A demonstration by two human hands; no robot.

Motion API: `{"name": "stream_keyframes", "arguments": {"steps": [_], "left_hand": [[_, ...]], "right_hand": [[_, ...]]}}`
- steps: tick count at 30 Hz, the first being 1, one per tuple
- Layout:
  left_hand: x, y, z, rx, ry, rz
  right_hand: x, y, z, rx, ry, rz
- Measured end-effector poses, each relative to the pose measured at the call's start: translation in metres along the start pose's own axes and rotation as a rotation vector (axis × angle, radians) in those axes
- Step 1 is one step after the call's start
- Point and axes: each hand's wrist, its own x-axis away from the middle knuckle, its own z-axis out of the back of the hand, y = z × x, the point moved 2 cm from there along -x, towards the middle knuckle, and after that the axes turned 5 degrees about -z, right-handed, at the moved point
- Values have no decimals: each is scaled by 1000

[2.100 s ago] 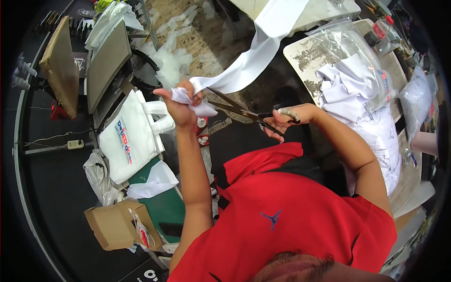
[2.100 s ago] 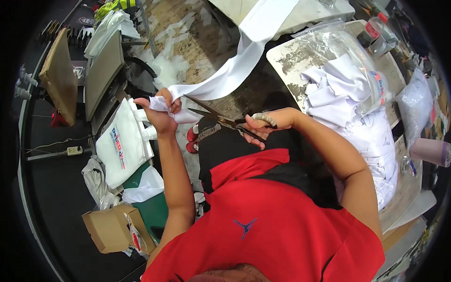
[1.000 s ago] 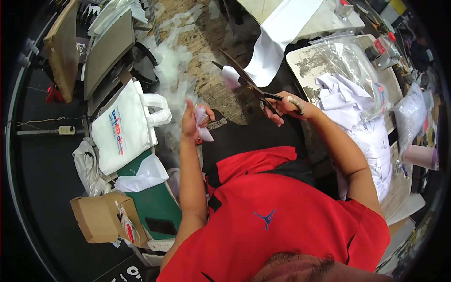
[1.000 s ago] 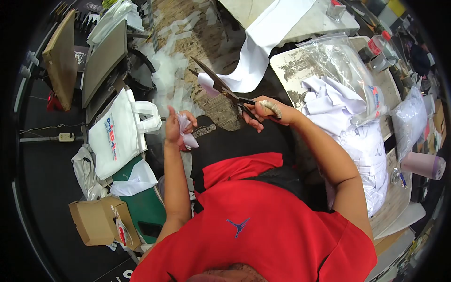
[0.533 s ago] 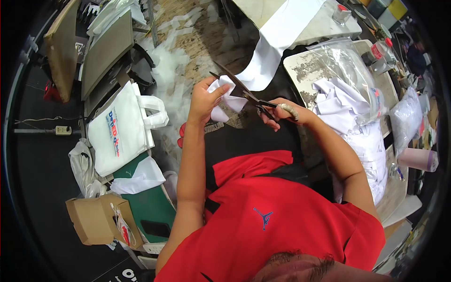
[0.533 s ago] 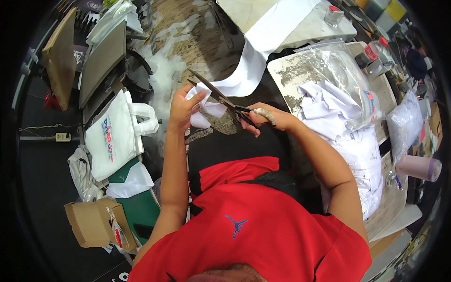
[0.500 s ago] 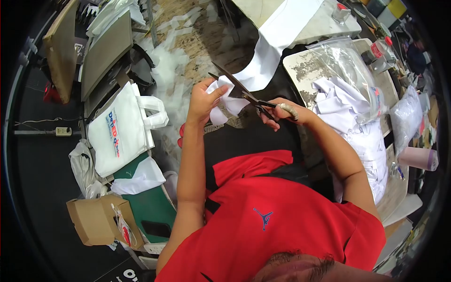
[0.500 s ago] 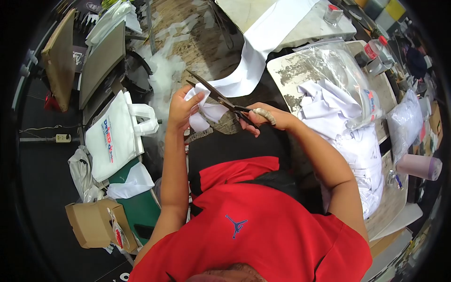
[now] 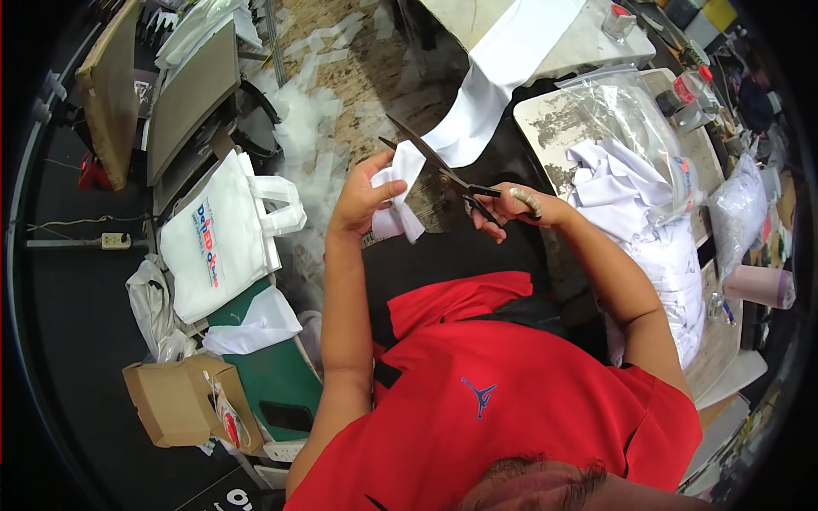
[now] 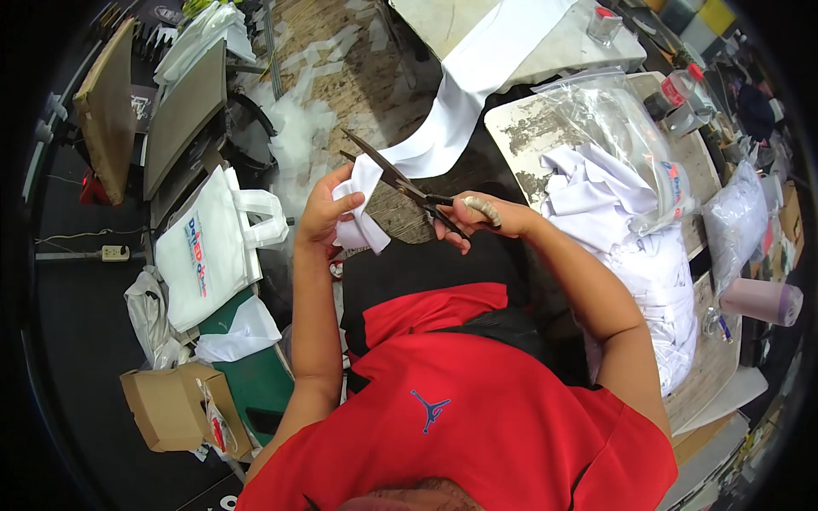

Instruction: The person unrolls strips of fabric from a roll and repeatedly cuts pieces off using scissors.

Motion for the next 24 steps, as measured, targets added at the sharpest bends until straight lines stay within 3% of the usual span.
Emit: {"name": "stream_keyframes", "arguments": {"steps": [13,24], "left_hand": [[1,3,11,-51,-160,-24],[-9,0,12,-84,-70,40]], "right_hand": [[1,-14,-7,42,25,-26],[2,-15,-2,81,87,-7]]}}
